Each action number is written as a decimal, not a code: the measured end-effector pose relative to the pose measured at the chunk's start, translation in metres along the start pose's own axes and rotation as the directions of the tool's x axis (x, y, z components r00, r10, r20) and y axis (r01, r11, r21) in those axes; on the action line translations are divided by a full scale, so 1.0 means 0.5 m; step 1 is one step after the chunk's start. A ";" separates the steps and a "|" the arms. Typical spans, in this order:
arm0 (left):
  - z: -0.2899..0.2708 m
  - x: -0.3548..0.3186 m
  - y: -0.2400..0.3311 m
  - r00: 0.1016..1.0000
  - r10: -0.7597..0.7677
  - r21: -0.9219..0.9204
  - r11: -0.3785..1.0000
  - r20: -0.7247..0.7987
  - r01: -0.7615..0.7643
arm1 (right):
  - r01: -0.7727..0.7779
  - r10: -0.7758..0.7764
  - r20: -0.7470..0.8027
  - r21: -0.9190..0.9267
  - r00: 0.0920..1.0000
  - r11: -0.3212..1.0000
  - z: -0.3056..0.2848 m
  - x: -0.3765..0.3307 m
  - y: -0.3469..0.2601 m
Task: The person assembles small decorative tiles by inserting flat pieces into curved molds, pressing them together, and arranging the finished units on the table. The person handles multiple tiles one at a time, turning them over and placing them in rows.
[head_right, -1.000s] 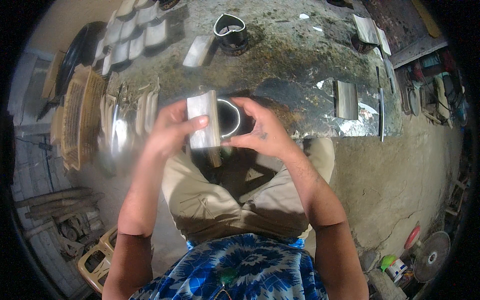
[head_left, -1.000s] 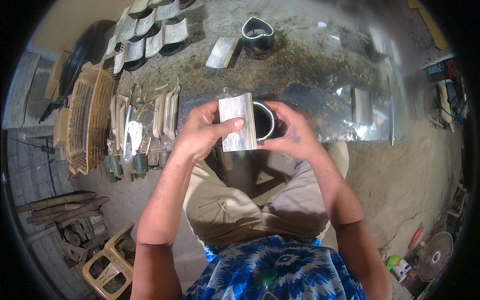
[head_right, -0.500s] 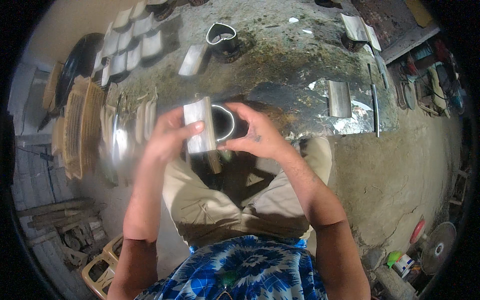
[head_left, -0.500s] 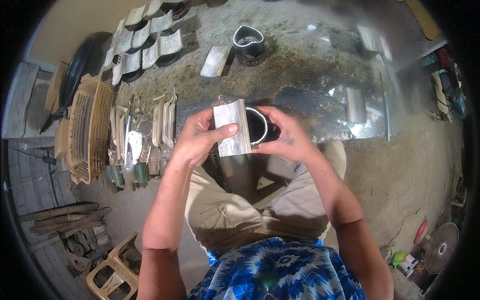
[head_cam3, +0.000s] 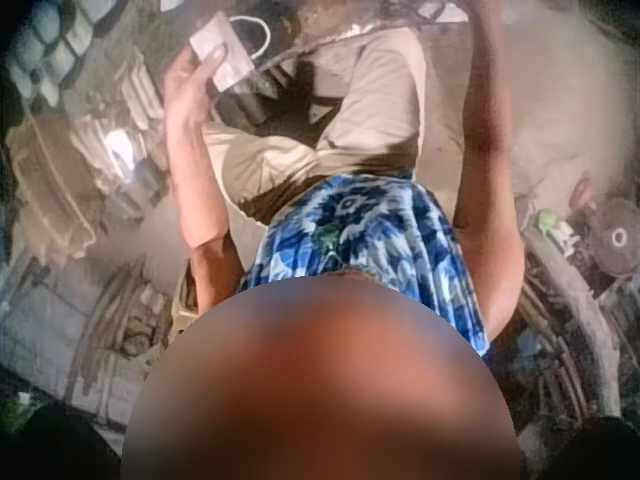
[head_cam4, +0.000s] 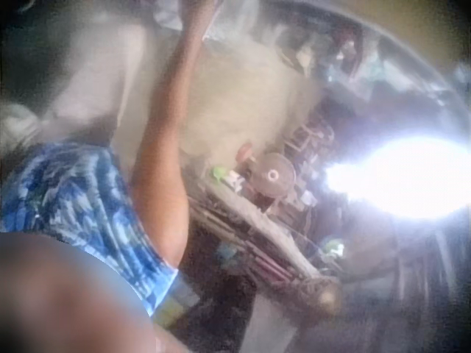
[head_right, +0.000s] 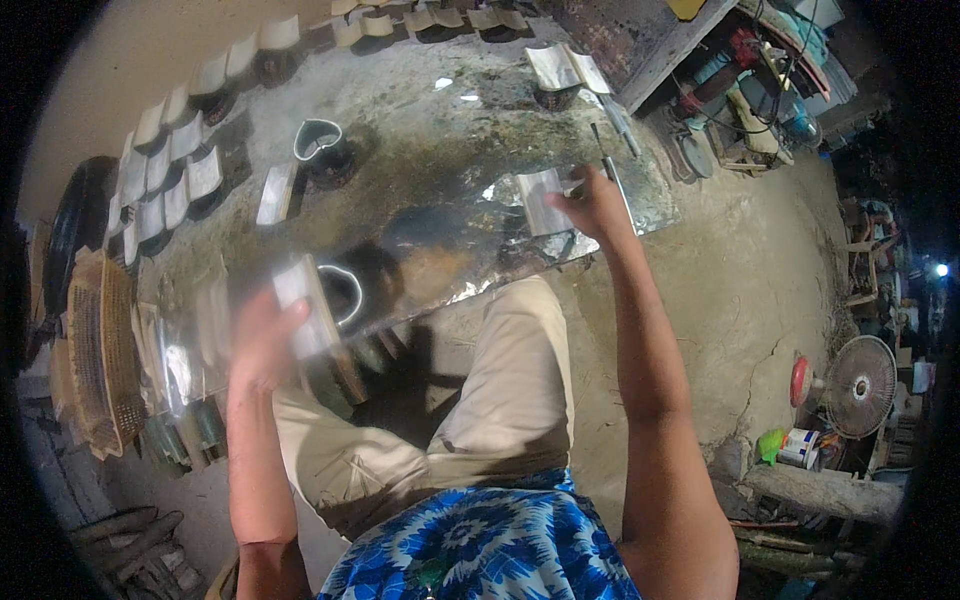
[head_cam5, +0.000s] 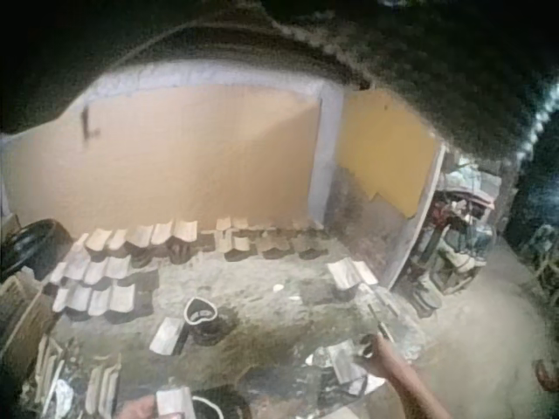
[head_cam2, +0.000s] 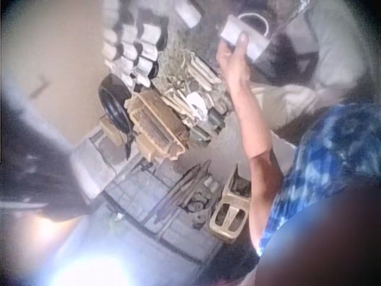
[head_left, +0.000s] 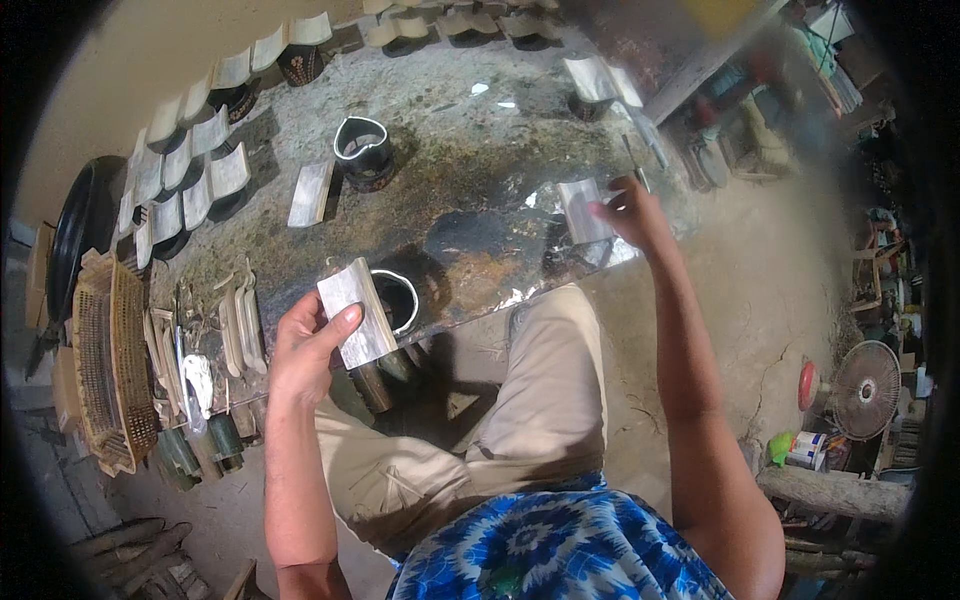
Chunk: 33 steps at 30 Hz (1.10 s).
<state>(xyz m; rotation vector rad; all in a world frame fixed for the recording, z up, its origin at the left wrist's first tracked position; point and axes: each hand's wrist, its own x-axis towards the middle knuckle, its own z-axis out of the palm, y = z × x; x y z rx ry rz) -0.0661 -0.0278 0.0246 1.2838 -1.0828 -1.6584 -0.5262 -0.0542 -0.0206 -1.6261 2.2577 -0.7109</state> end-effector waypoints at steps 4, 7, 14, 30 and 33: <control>0.002 -0.006 0.001 1.000 -0.005 0.006 1.000 0.015 0.004 | -0.091 0.053 0.224 0.162 0.973 0.983 0.011 0.014 0.007; -0.003 -0.006 -0.002 1.000 -0.008 -0.025 1.000 0.005 0.008 | -0.204 -0.028 0.442 0.469 0.897 0.860 0.006 -0.011 -0.072; -0.009 0.006 -0.007 0.998 -0.039 -0.074 0.996 0.041 0.042 | -0.447 -0.294 0.616 0.757 0.731 0.476 0.100 -0.142 -0.310; -0.011 0.009 -0.012 0.999 -0.009 -0.069 0.998 0.049 0.012 | -0.434 -0.358 0.682 0.702 0.638 0.565 0.139 -0.161 -0.386; -0.010 0.011 -0.011 0.999 -0.012 -0.055 0.998 0.048 0.015 | -0.447 -0.360 0.703 0.685 0.614 0.576 0.141 -0.159 -0.387</control>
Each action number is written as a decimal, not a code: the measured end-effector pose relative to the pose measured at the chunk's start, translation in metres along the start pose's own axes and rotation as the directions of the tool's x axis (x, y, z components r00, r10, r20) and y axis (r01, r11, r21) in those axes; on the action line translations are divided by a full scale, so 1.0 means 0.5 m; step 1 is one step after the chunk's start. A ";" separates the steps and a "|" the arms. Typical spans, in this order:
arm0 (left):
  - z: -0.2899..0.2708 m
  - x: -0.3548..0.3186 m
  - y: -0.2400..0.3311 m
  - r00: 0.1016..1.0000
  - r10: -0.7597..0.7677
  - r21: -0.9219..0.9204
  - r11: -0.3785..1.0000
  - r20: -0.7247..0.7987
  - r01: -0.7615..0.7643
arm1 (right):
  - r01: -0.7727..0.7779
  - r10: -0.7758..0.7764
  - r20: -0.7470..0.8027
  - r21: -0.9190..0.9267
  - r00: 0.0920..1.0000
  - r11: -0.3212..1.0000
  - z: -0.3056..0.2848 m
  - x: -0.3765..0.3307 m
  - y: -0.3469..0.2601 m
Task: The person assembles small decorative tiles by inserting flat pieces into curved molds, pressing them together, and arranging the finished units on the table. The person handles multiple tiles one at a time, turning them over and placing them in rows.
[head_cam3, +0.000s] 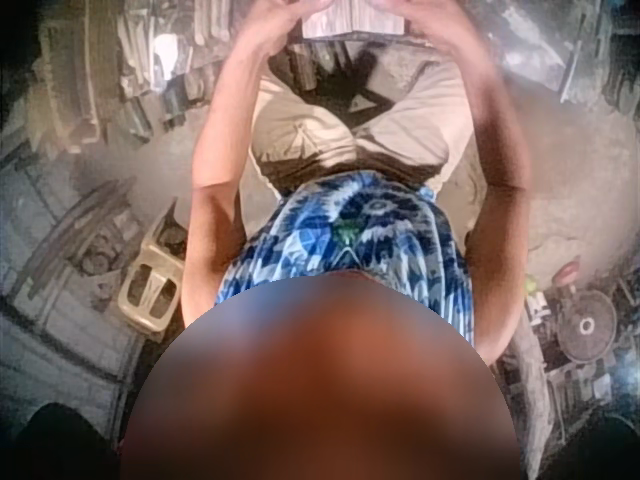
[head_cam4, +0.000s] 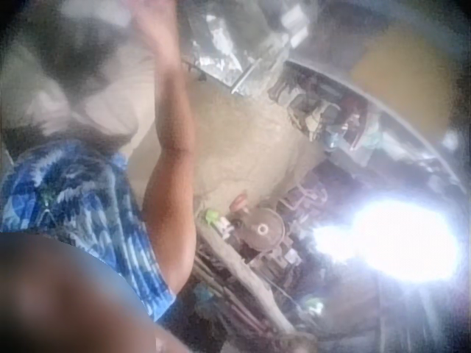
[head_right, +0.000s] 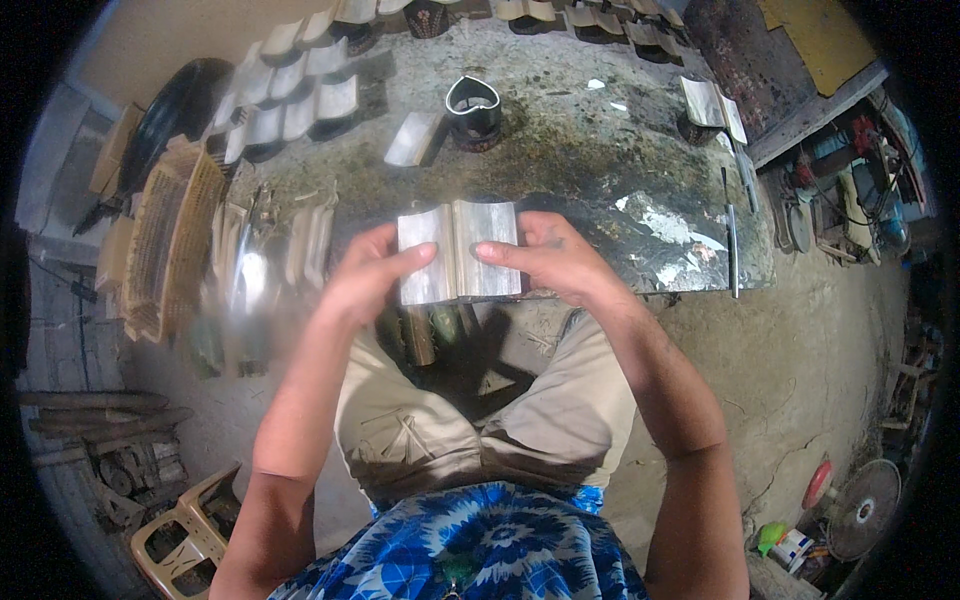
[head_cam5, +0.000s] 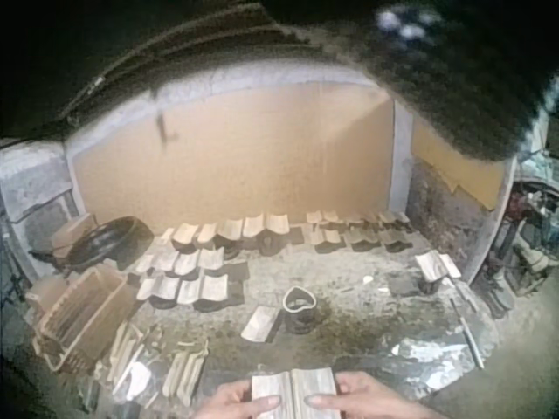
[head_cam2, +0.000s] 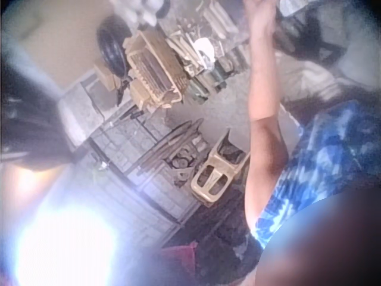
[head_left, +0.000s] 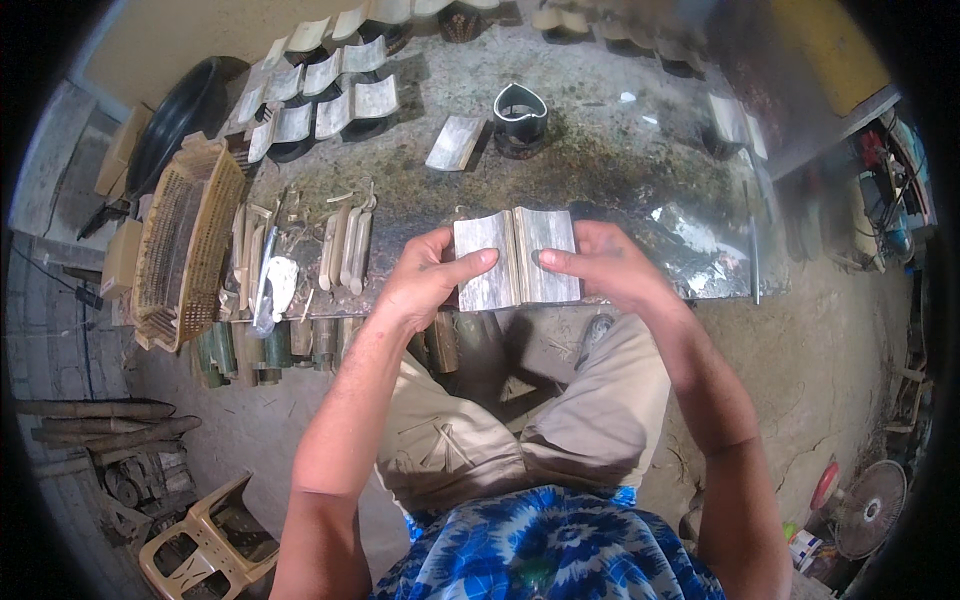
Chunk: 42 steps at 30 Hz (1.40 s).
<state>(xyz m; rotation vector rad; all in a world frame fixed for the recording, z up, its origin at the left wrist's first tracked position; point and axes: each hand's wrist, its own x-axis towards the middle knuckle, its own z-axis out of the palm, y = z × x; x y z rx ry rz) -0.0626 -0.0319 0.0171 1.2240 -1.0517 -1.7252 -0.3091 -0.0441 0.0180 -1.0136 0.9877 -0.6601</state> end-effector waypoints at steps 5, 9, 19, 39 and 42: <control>0.002 0.000 0.004 1.000 -0.012 -0.003 1.000 0.004 0.012 | -0.005 0.004 0.021 0.070 1.000 0.998 -0.001 0.007 0.001; 0.000 0.004 0.010 1.000 -0.027 0.070 0.997 0.005 0.027 | -0.036 0.033 0.076 0.046 0.997 0.998 -0.008 0.016 -0.007; -0.007 0.008 0.005 1.000 -0.007 0.083 0.997 0.027 0.005 | -0.089 0.090 0.096 -0.008 0.991 0.996 -0.009 0.015 -0.020; -0.003 0.006 0.011 0.999 -0.032 0.076 0.997 0.033 0.029 | -0.107 0.112 0.079 -0.069 0.991 0.992 -0.002 0.006 -0.035; -0.003 0.006 0.010 0.999 -0.044 0.068 0.997 0.022 0.042 | -0.107 0.113 0.075 -0.083 0.991 0.991 -0.001 0.010 -0.032</control>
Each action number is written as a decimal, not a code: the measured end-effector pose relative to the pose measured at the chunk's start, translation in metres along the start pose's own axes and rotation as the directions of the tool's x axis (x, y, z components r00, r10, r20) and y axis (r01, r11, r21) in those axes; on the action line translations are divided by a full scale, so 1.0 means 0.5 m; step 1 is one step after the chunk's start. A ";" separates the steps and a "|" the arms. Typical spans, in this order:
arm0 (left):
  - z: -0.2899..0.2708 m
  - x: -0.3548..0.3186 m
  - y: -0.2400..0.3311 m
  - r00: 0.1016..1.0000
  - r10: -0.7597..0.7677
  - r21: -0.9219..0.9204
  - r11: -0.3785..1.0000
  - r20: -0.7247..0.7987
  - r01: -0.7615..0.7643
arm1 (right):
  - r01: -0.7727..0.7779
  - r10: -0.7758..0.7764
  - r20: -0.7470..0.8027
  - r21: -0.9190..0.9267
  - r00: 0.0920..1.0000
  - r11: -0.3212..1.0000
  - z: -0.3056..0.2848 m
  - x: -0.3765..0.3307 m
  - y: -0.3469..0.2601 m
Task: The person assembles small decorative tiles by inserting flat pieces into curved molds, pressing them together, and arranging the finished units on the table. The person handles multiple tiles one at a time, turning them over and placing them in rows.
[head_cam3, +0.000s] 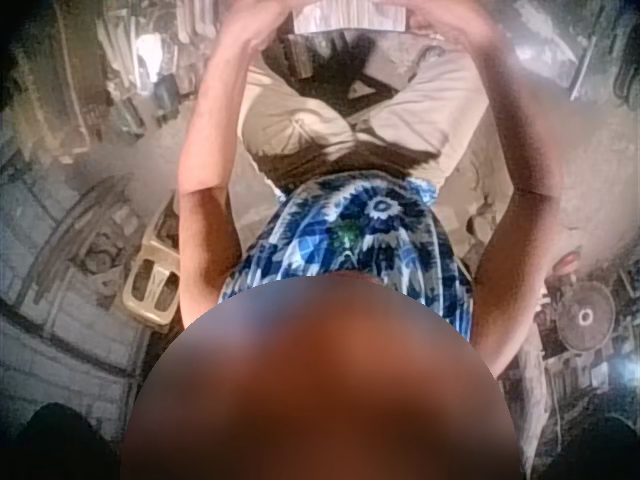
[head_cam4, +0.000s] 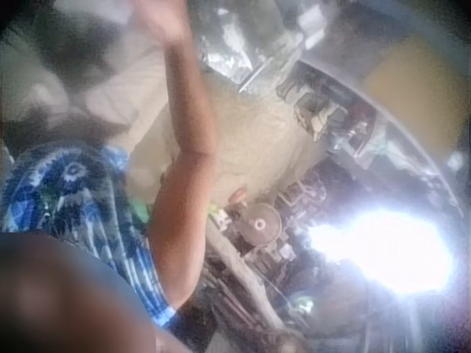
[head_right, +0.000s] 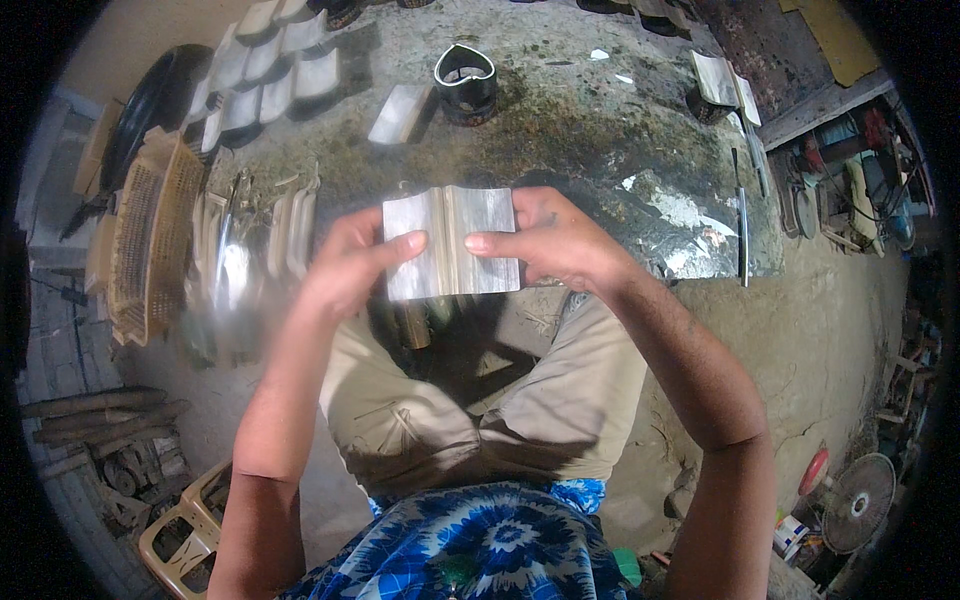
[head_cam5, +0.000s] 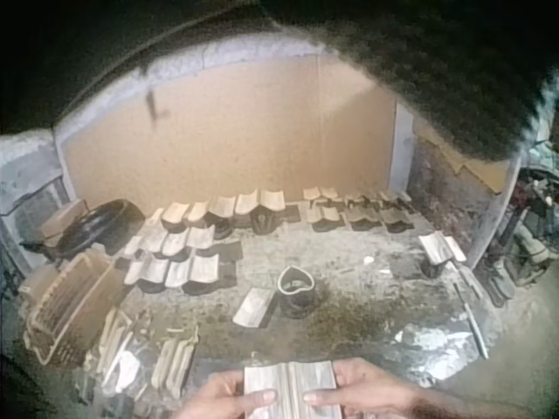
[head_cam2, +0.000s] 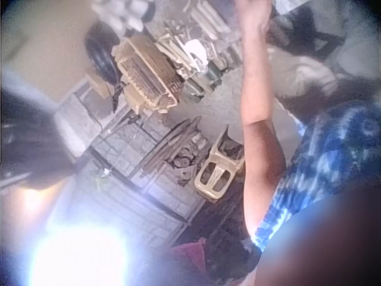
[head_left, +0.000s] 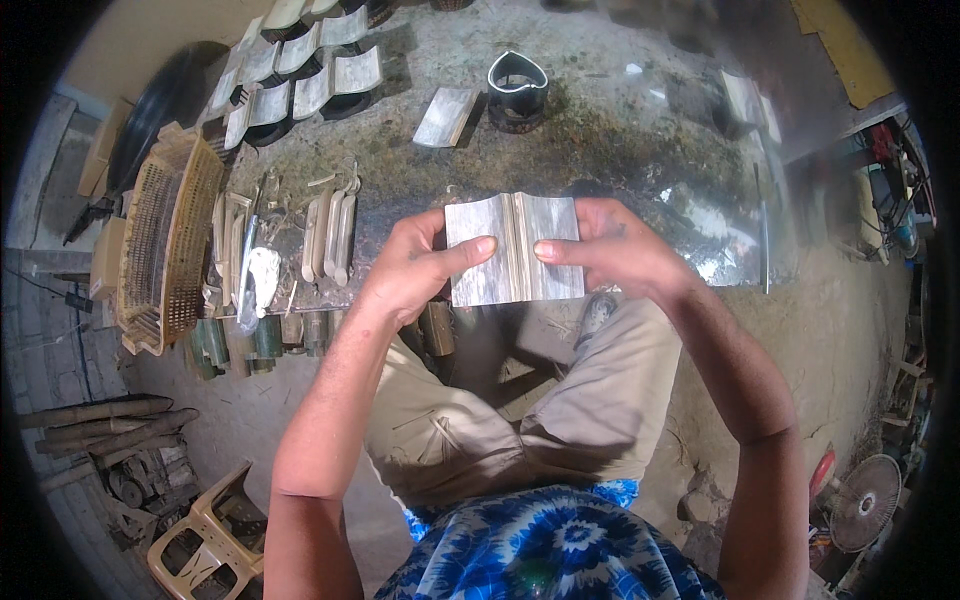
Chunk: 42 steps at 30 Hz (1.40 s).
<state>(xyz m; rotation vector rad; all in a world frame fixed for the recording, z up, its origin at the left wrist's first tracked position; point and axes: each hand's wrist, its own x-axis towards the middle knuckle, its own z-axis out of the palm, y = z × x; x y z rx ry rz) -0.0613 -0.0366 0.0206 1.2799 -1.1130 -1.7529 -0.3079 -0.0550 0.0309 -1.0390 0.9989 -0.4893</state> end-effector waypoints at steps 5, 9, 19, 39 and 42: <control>0.001 0.000 0.003 1.000 -0.013 0.005 1.000 0.002 0.012 | 0.018 -0.018 0.005 0.035 1.000 0.999 0.001 -0.001 0.001; 0.001 0.000 0.005 1.000 -0.020 0.024 1.000 -0.002 0.020 | 0.007 -0.007 0.004 0.018 1.000 1.000 0.003 -0.002 -0.004; 0.003 -0.001 0.010 0.999 -0.029 0.058 0.998 -0.015 0.030 | 0.013 -0.013 0.013 0.021 1.000 1.000 0.002 -0.001 -0.004; 0.000 0.001 0.008 0.999 -0.043 0.057 0.997 -0.021 0.044 | -0.028 0.026 0.025 0.052 0.999 0.998 0.008 -0.011 -0.021; 0.002 -0.001 0.007 0.999 -0.031 0.068 0.997 -0.026 0.032 | -0.034 0.034 0.012 0.026 0.999 0.999 0.005 -0.010 -0.017</control>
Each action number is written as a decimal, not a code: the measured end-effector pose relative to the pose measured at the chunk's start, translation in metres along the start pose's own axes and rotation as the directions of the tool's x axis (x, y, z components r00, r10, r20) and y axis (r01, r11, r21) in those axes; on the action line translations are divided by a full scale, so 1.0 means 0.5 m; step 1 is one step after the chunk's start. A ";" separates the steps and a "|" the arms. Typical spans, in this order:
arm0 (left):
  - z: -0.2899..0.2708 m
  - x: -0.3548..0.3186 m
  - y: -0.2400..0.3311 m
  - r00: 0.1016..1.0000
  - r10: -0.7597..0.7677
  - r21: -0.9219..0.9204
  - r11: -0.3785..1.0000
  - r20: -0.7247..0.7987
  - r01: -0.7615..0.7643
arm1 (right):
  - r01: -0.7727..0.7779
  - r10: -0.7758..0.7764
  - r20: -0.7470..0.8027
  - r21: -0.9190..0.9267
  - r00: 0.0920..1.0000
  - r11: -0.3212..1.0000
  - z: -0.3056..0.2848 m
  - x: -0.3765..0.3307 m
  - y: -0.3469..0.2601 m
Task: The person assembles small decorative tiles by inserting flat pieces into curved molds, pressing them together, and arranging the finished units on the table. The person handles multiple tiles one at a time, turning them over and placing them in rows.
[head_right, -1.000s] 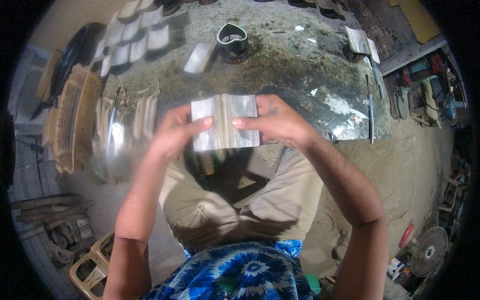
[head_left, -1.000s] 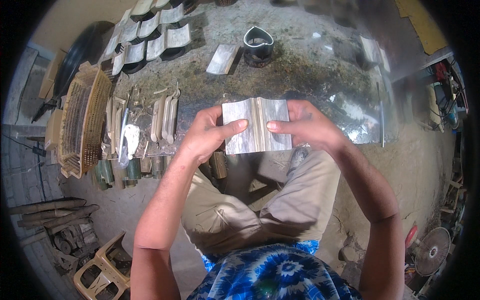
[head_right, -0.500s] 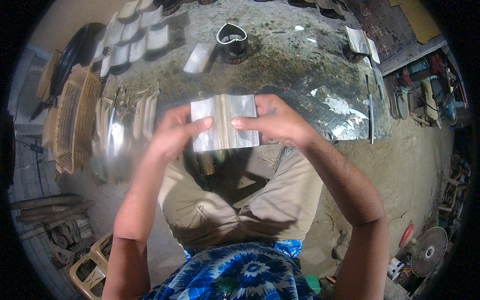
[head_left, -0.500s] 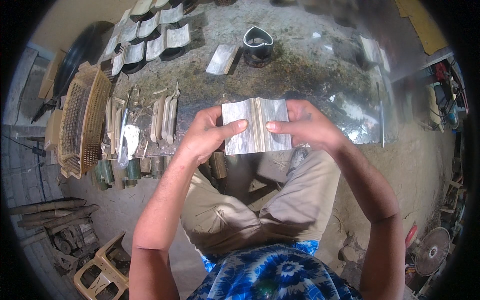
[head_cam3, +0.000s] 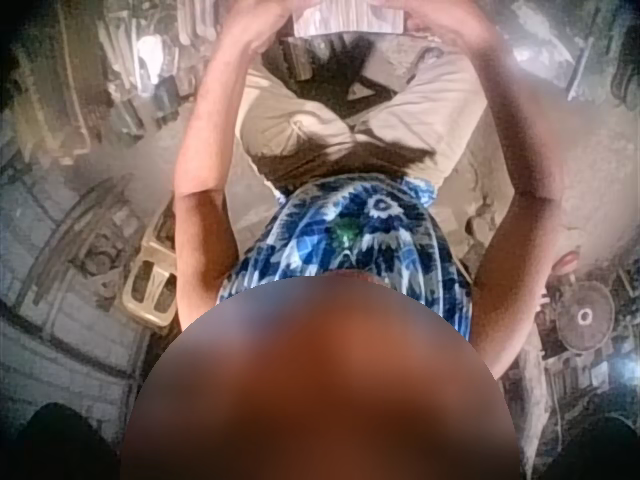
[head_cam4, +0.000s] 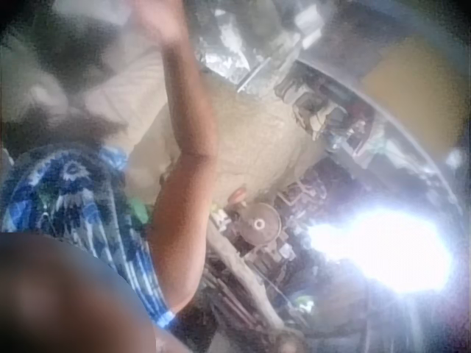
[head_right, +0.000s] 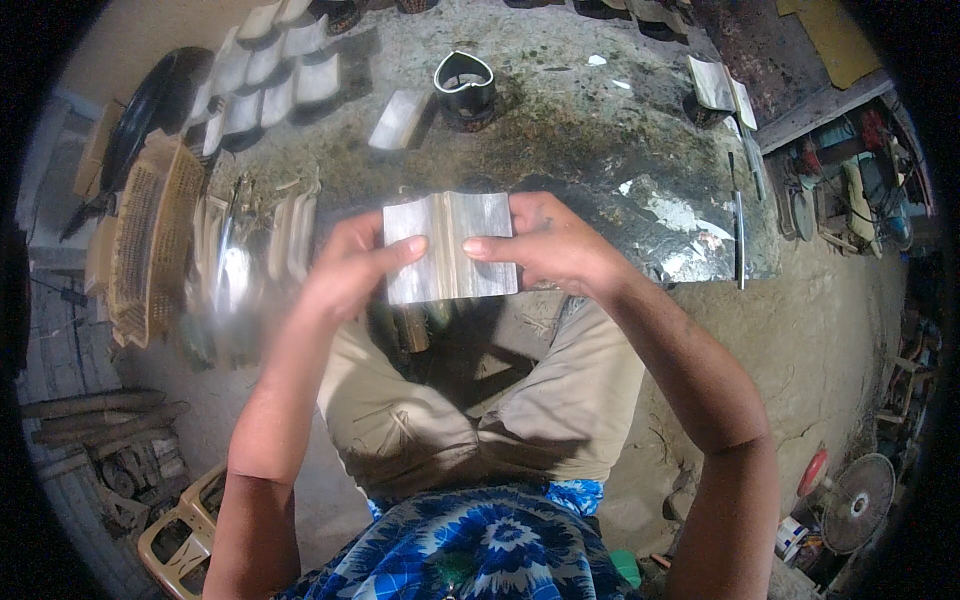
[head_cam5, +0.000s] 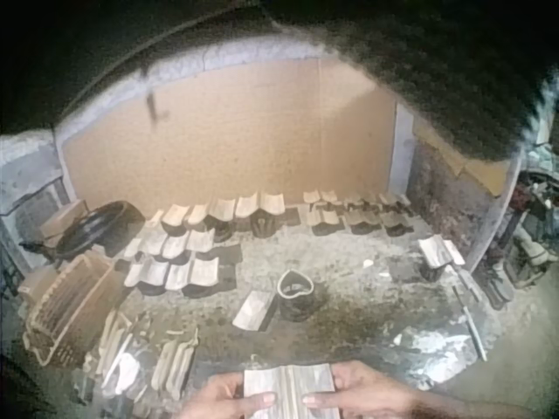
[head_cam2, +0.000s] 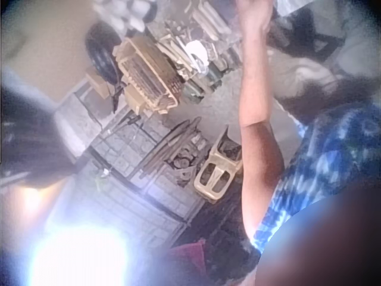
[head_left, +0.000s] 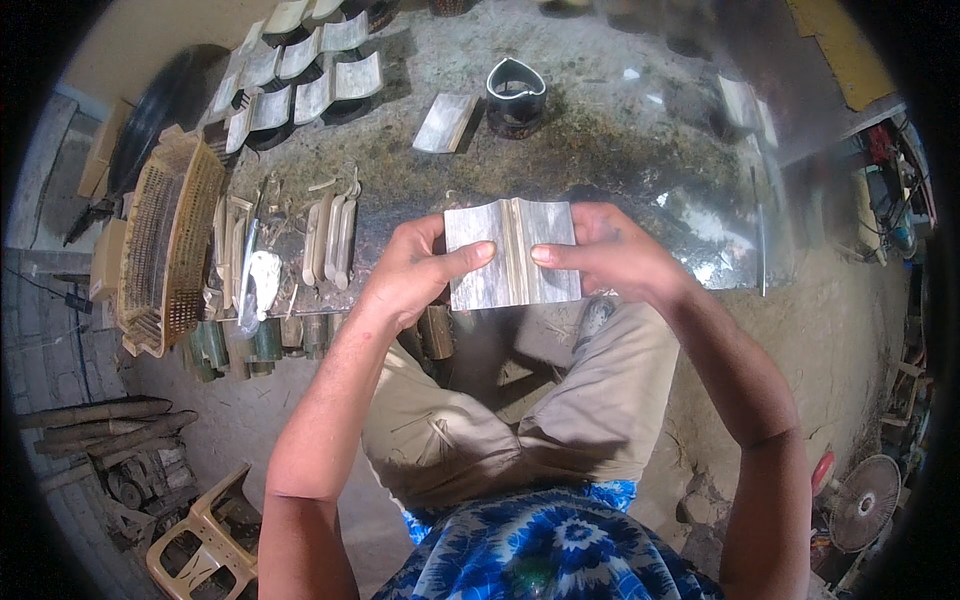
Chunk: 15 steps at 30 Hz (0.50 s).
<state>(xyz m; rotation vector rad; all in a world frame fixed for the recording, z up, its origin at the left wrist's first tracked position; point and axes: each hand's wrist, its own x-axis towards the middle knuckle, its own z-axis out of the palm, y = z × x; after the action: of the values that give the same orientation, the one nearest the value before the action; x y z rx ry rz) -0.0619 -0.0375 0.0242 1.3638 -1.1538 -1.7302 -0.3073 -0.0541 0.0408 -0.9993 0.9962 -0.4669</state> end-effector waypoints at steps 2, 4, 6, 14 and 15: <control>0.002 0.000 0.001 1.000 0.023 -0.041 0.999 0.005 -0.023 | -0.032 0.030 -0.030 -0.067 0.999 0.997 -0.005 0.003 0.004; 0.003 -0.002 0.004 1.000 0.031 -0.042 0.999 0.004 -0.031 | -0.015 0.012 -0.034 -0.075 0.999 0.997 -0.007 0.011 0.009; 0.003 -0.005 0.009 1.000 0.015 0.011 1.000 -0.010 -0.015 | 0.000 -0.005 -0.044 -0.097 0.999 0.995 -0.009 0.019 0.010; 0.002 -0.008 0.011 0.999 -0.007 -0.023 1.000 0.034 0.008 | 0.010 -0.009 -0.054 0.017 0.999 1.000 -0.007 0.029 0.017; 0.002 -0.006 0.009 0.999 0.004 -0.033 0.999 0.040 -0.003 | 0.015 -0.014 -0.048 0.020 0.999 1.000 -0.007 0.030 0.019</control>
<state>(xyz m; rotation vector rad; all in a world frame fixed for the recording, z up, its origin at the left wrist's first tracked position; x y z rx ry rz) -0.0620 -0.0365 0.0298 1.3120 -1.1446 -1.7738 -0.3039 -0.0622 0.0249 -0.9814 1.0259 -0.5141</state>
